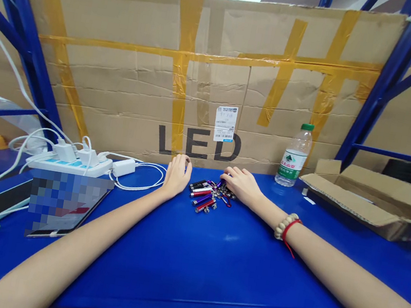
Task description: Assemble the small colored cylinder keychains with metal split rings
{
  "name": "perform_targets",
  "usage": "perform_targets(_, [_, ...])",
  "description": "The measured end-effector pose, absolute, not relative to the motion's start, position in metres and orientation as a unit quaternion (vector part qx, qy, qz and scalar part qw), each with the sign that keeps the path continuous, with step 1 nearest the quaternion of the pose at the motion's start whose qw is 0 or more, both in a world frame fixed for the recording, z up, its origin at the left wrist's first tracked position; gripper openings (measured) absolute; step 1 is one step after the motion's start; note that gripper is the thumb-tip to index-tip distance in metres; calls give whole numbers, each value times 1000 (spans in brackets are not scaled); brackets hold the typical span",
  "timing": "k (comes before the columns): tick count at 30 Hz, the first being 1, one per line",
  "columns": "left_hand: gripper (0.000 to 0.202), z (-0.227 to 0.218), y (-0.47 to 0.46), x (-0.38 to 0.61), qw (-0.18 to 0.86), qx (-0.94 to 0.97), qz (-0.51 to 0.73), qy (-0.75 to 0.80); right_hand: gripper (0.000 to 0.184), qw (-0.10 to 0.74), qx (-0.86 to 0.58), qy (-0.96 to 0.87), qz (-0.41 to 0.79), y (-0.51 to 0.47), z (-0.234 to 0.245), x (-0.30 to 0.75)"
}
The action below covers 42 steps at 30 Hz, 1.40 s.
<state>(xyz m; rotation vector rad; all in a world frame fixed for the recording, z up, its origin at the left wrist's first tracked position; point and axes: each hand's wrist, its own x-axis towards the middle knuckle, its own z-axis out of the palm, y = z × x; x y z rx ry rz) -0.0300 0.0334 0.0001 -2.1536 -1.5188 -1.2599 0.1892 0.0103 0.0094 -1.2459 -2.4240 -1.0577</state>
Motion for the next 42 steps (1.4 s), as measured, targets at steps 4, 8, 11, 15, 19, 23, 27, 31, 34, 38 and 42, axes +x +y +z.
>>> perform_targets(4, [11, 1, 32, -29, 109, -739, -418, -517, 18, 150, -418, -818, -367, 11, 7, 190])
perform_targets(8, [11, 0, 31, -29, 109, -742, -418, -514, 20, 225, -422, -802, -359, 11, 6, 190])
perform_targets(11, [10, 0, 31, -29, 109, -745, -416, -510, 21, 296, -428, -794, -313, 11, 4, 189])
perform_targets(15, [11, 0, 31, -29, 113, -746, -412, -511, 21, 345, -431, -807, -209, 10, 2, 184])
perform_targets(19, [11, 1, 31, -29, 110, -747, -407, -514, 18, 361, -470, -800, -90, 6, 1, 175])
perform_targets(23, [12, 1, 30, -29, 107, -750, -405, -512, 16, 350, -490, -798, 9, 1, 1, 169])
perform_targets(27, [12, 2, 29, -29, 105, -751, -406, -510, 8, 341, -499, -795, 50, 3, -3, 167])
perform_targets(31, [11, 1, 30, -29, 105, -753, -403, -509, 10, 350, -462, -812, 60, 8, -7, 166])
perform_targets(34, [11, 1, 31, -29, 104, -753, -404, -510, 16, 355, -477, -803, 47, 6, -5, 167])
perform_targets(38, [12, 1, 31, -28, 98, -755, -403, -508, 35, 423, -485, -764, 42, -2, 3, 168])
perform_targets(42, [12, 1, 31, -29, 97, -758, -398, -508, 41, 488, -434, -756, 51, -11, 7, 162])
